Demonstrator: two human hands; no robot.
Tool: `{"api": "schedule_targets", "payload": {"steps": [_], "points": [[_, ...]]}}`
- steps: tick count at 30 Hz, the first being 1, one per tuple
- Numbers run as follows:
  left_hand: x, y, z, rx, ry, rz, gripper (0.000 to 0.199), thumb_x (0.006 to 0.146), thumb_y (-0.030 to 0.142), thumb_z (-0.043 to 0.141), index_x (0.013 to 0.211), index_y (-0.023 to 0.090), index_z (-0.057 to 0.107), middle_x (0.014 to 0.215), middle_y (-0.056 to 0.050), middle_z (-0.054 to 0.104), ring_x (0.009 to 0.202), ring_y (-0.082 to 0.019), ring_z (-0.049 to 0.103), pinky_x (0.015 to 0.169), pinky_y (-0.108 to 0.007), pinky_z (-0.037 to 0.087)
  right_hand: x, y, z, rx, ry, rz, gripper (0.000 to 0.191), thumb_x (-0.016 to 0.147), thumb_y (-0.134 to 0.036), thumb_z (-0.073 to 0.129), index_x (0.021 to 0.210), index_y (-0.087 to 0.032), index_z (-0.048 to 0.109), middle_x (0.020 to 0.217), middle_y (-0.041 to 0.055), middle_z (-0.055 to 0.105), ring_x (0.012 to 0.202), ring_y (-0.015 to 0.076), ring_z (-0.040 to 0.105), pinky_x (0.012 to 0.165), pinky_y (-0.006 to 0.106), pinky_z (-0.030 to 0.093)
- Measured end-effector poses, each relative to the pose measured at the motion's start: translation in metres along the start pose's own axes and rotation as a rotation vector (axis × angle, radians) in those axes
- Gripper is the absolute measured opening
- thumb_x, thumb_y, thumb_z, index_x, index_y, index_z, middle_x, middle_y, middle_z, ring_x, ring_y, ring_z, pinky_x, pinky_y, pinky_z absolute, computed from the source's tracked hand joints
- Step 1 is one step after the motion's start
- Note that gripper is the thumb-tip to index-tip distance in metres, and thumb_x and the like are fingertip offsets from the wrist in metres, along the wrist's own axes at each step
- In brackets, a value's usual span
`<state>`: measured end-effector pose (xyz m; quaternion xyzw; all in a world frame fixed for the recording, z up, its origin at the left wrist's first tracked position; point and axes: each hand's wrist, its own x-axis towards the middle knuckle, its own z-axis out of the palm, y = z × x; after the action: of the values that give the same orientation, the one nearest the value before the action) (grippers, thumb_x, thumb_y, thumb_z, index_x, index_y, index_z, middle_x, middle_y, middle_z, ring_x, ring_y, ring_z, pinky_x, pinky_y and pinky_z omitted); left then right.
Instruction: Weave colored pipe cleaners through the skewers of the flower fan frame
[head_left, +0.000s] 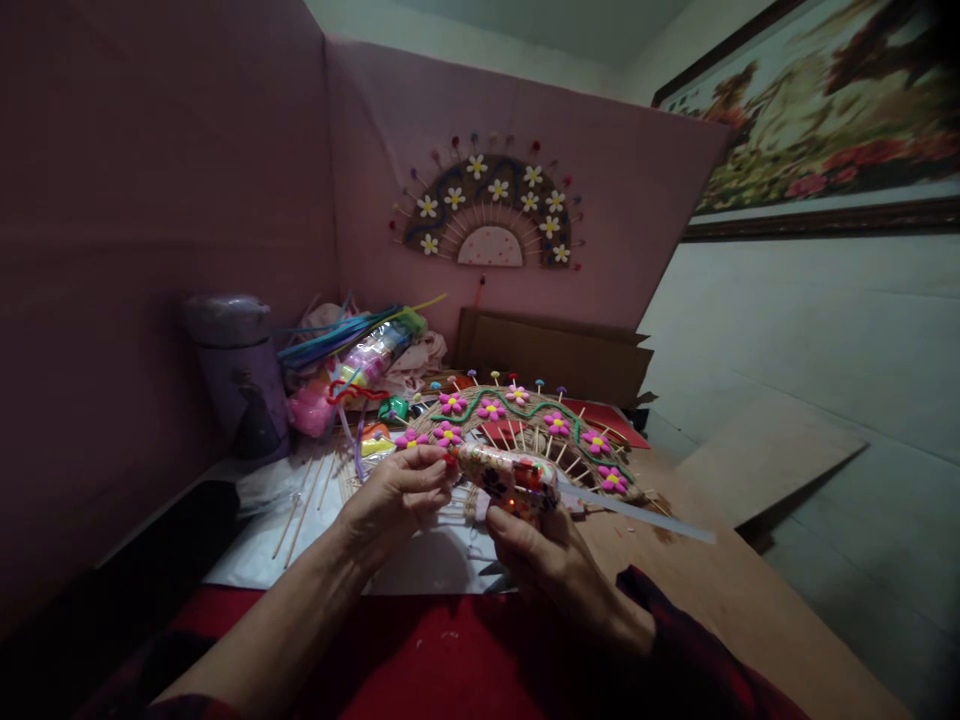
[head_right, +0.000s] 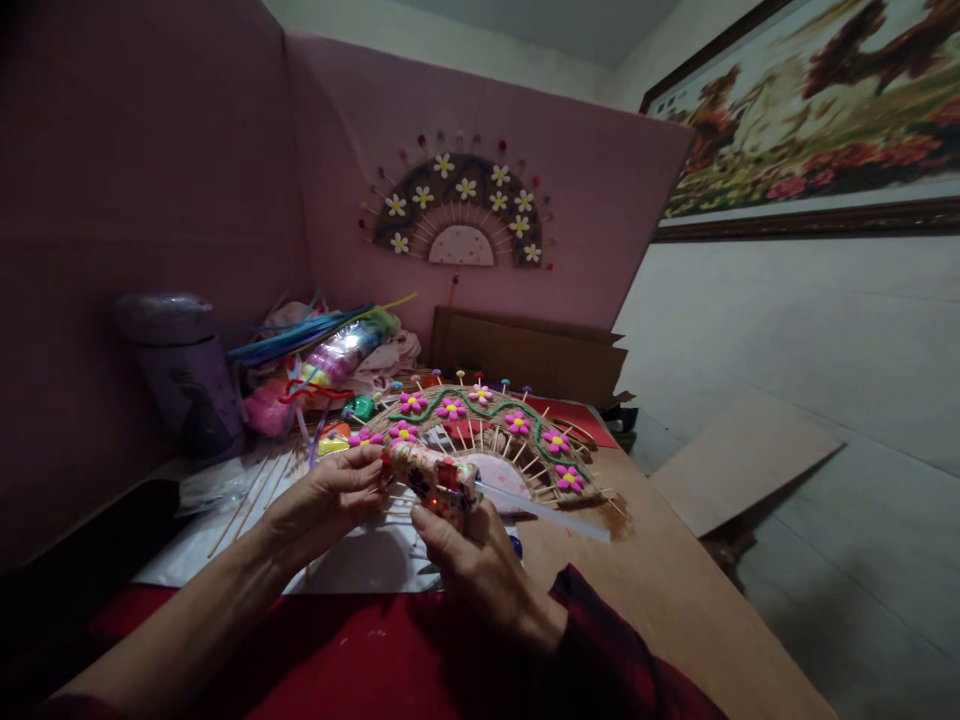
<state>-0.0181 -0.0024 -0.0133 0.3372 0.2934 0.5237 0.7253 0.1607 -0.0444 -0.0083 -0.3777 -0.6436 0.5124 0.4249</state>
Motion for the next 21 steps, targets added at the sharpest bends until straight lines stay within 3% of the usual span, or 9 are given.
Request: {"api": "schedule_targets", "payload": {"steps": [7,11,21], "points": [[0.0003,0.0002,0.0002,-0.017,0.001,0.004,0.015,0.060,0.008,0.072,0.074,0.009,0.065,0.069,-0.003,0.059,0.055,-0.006,0.050,0.050,-0.016,0.039,0.0014,0.0032,-0.0010,0.002,0.000,0.036,0.026,0.083,-0.042,0.052,0.076,-0.017,0.052,0.055,-0.0047,0.040,0.048,0.0075,0.032,0.043,0.021,0.026],[-0.0001,0.0017,0.0019,-0.026,-0.003,-0.003,0.015,0.061,0.009,0.072,0.074,0.008,0.065,0.069,-0.003,0.058,0.054,-0.005,0.049,0.048,-0.015,0.037,0.0008,0.0031,-0.0025,0.014,-0.003,0.046,0.024,0.082,-0.041,0.053,0.083,-0.017,0.052,0.054,-0.0048,0.042,0.047,0.0079,0.033,0.042,0.021,0.026],[-0.0024,0.0038,0.0060,-0.054,0.014,-0.010,0.016,0.059,0.008,0.073,0.073,0.008,0.065,0.067,-0.003,0.058,0.054,-0.005,0.049,0.047,-0.014,0.037,-0.0009,-0.0007,0.0009,-0.018,0.029,-0.015,0.021,0.084,-0.038,0.052,0.086,-0.018,0.055,0.060,-0.0041,0.043,0.054,0.0090,0.035,0.052,0.024,0.032]]}}
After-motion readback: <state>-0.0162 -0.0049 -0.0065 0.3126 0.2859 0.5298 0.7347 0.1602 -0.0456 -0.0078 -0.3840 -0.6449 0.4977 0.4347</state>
